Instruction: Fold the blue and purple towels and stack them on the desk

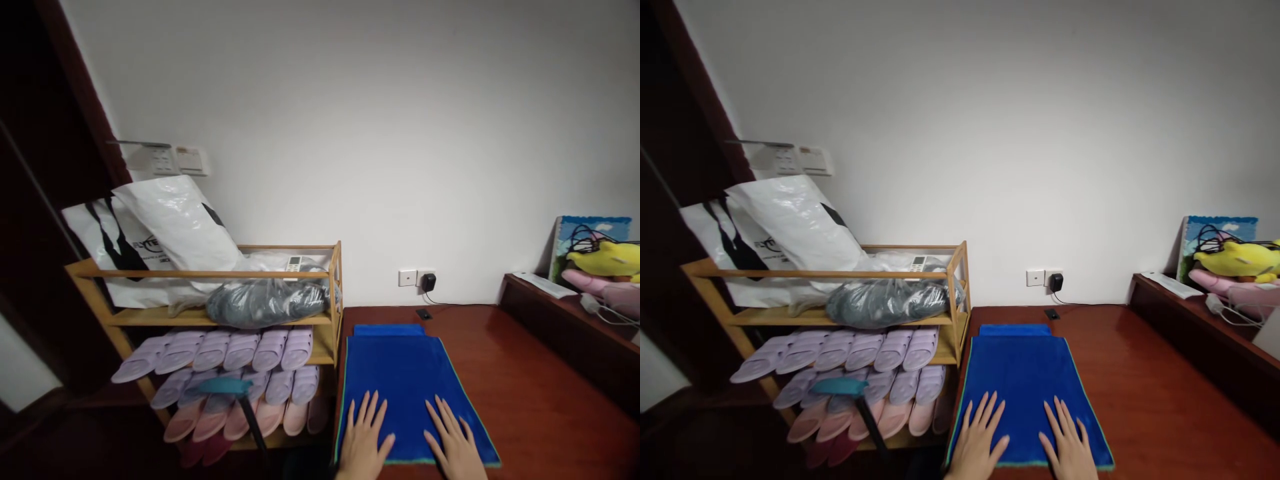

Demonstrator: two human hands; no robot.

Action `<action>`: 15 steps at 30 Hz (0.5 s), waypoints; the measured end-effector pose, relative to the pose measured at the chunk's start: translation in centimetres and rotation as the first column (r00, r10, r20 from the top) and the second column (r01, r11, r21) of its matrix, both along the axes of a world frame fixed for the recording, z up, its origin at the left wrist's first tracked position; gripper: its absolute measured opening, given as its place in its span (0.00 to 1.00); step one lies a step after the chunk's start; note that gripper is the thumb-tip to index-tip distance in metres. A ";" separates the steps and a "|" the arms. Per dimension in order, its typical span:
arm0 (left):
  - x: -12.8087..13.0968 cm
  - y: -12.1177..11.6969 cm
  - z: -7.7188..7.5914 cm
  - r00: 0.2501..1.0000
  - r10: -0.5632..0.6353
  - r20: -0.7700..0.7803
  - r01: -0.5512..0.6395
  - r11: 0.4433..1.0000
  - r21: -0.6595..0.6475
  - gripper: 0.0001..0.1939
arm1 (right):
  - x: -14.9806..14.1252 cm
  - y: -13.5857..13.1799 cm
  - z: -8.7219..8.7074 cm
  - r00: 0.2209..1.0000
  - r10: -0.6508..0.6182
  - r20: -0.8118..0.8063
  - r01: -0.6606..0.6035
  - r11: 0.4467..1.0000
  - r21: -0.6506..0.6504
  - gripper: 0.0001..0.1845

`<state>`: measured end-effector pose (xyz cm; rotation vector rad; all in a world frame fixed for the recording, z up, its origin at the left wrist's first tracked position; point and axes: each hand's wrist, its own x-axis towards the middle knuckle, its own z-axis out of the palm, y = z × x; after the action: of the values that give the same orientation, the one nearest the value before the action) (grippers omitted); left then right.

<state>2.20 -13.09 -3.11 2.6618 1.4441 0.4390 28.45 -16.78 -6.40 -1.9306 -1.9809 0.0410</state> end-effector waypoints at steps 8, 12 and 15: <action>0.9 3.9 1.3 0.995 0.028 -0.097 -0.043 0.986 -0.163 0.31 | -0.3 -2.1 1.4 0.993 -0.116 0.006 0.115 0.993 0.014 0.31; 0.8 4.0 0.9 0.992 0.060 -0.107 -0.070 0.994 -0.087 0.29 | 3.6 -10.6 0.5 0.988 0.033 -0.148 -0.067 0.970 -0.232 0.30; 1.0 5.1 1.4 0.987 0.068 -0.145 -0.081 0.993 -0.087 0.29 | 7.7 -17.4 -1.0 0.976 -0.053 -0.213 -0.024 0.939 -0.344 0.29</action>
<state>3.19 -8.04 -1.73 2.6198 1.5653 0.1851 36.17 -34.15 -7.45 -2.0433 -1.9067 0.6111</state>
